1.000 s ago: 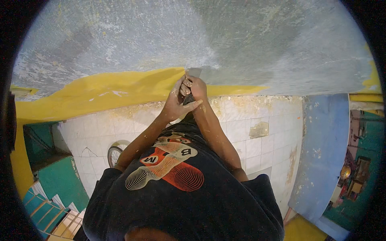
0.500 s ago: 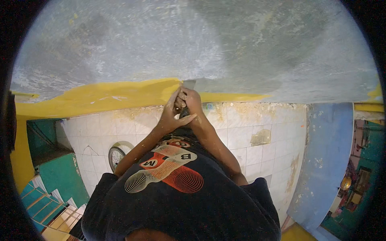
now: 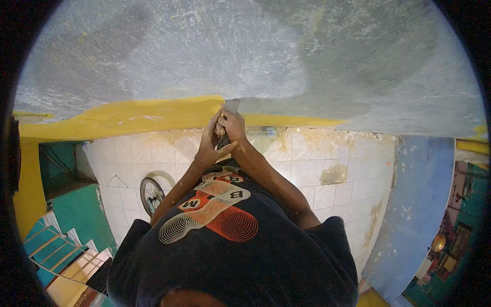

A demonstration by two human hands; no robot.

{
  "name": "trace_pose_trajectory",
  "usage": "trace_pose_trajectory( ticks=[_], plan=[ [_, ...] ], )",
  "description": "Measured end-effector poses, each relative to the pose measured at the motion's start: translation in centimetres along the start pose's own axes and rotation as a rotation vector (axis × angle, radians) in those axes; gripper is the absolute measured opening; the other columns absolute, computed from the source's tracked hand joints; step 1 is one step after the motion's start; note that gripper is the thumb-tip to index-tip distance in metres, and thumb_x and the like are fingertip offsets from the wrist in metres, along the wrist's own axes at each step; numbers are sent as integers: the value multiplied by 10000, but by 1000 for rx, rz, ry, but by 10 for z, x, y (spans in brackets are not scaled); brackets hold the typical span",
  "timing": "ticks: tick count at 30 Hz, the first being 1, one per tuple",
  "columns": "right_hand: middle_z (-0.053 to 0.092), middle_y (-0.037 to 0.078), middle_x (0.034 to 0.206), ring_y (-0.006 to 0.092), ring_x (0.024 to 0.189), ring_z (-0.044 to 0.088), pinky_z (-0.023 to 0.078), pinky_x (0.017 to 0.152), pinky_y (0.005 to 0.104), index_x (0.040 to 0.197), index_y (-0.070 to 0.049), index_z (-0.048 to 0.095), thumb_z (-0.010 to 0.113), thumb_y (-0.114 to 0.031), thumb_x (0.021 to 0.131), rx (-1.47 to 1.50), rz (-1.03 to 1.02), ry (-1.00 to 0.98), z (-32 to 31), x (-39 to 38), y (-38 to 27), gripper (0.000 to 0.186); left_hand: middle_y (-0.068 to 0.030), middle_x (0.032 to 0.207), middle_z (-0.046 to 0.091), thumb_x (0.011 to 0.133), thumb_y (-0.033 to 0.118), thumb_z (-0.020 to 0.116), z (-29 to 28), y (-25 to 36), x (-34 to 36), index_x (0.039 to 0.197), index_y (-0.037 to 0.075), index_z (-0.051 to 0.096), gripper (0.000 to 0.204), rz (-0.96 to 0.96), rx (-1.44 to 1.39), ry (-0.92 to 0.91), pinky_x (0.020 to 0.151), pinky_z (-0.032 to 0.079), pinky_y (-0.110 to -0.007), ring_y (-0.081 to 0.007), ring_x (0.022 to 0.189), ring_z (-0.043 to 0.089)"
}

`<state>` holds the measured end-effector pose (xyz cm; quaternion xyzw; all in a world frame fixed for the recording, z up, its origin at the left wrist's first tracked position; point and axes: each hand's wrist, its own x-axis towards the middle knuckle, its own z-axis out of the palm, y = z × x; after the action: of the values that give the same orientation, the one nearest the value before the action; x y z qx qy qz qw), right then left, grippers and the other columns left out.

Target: Scraping old paint and plaster off a wall using a metal putty knife.

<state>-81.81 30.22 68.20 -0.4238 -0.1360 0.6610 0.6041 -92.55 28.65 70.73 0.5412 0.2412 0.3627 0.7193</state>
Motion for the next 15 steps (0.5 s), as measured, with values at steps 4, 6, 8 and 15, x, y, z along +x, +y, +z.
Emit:
trace_pose_trajectory(
  ticks=[4, 6, 8, 15],
  plan=[
    [483, 52, 562, 168, 434, 483, 395, 419, 301, 911, 40, 557, 433, -187, 878, 58, 18, -94, -4, -9, -6, 261, -86, 950, 465, 632, 136, 763, 3, 8, -6, 1348, -44, 72, 1011, 66, 215, 29, 812, 419, -272, -153, 879, 494],
    [522, 63, 625, 157, 512, 510, 411, 478, 286, 939, 42, 556, 438, -193, 877, -174, 20, 54, -4, -14, -8, 270, -138, 967, 490, 595, 215, 790, 7, 10, -8, 1343, -51, 33, 1097, 85, 335, 0, 808, 427, -297, -184, 884, 517],
    [575, 79, 736, 133, 634, 537, 422, 569, 255, 964, 41, 557, 454, -215, 873, -585, -102, 147, -4, -17, -9, 290, -148, 982, 490, 597, 218, 789, 10, 11, -8, 1343, -50, 29, 1098, 126, 353, -2, 806, 428, -303, -192, 902, 515],
    [365, -14, 425, 111, 296, 306, 268, 329, 263, 724, -90, 537, 416, -260, 894, -8, 40, 37, -3, -16, -6, 269, -104, 1132, 355, 571, 163, 822, 3, 10, -10, 1355, -2, -36, 1174, 22, 297, -47, 899, 342, -281, -183, 1052, 397]
  ],
)
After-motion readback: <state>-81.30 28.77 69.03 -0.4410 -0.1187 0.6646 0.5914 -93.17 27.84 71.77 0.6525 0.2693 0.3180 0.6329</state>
